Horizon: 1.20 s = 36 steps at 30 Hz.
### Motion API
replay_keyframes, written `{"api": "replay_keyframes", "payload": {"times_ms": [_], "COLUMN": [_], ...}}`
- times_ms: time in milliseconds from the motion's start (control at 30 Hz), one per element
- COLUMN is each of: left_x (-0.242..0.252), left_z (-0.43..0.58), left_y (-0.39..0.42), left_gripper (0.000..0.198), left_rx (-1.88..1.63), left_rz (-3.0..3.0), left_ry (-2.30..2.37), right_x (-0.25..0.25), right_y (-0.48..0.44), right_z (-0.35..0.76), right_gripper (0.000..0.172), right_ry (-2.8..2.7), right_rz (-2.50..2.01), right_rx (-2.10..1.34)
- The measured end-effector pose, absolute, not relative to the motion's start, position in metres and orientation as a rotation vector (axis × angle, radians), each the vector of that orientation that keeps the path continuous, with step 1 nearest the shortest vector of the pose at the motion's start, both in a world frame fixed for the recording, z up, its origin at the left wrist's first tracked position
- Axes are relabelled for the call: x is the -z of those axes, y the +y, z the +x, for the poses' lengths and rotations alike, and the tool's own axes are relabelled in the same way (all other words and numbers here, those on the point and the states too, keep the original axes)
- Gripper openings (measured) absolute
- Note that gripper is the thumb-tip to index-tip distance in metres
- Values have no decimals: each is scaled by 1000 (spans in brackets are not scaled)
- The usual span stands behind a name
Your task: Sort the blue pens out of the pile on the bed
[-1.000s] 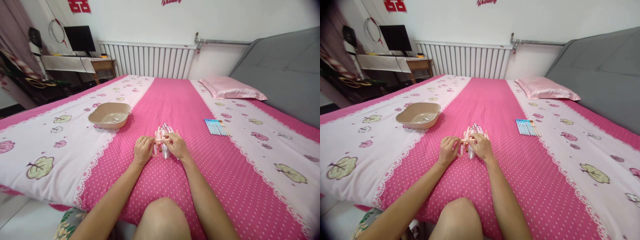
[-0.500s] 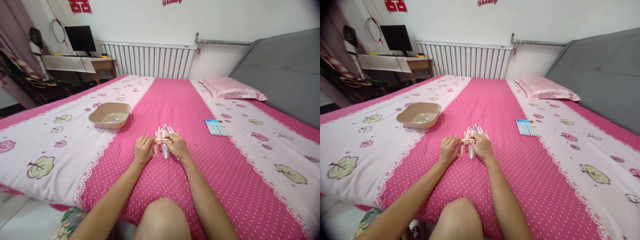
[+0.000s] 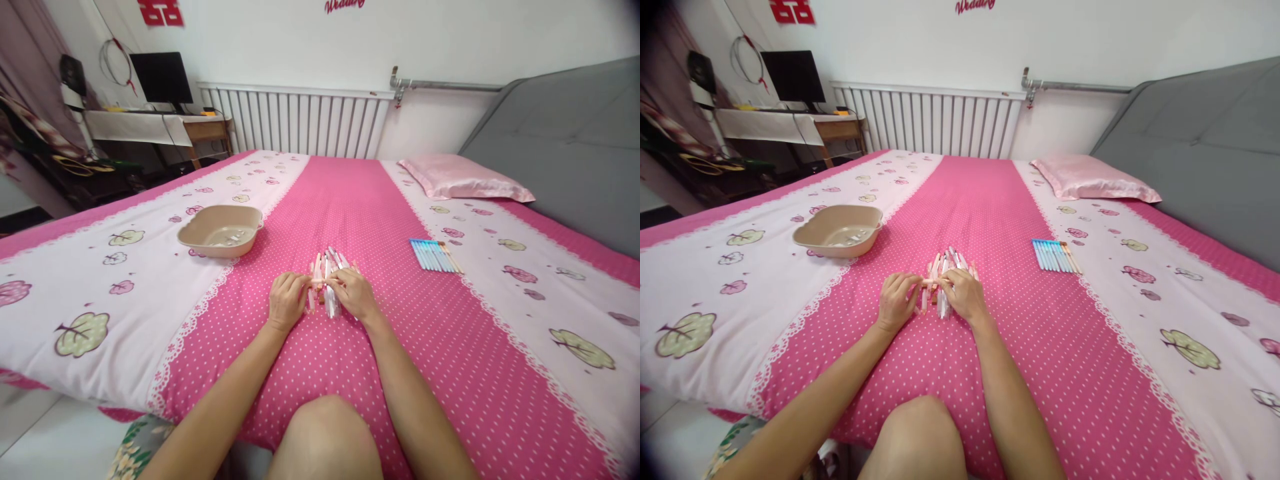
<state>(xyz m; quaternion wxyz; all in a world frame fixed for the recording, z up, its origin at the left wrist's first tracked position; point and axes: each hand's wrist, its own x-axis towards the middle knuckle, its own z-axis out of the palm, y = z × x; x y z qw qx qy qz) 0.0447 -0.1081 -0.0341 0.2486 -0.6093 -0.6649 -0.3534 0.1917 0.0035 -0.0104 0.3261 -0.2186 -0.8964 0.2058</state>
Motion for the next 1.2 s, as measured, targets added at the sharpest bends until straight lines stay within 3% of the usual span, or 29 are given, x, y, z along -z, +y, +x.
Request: {"api": "replay_keyframes", "payload": {"times_ms": [200, 400, 1067, 1200], "left_x": [34, 35, 36, 37], "left_z": [45, 45, 45, 46], "left_y": [-109, -108, -108, -108], "left_gripper": [14, 15, 14, 22], "left_rx": [949, 941, 891, 864], "left_rz": [-1689, -1701, -1663, -1624], "left_ry": [-1815, -1808, -1772, -1795], "right_x": [11, 11, 14, 14], "right_y": [5, 6, 5, 5], "right_z": [192, 191, 191, 190], "right_gripper": [26, 11, 17, 15], "right_ry": [-2347, -2335, -2383, -2344], "right_rz": [-471, -475, -502, -466], "right_rx": [-525, -528, -512, -498]}}
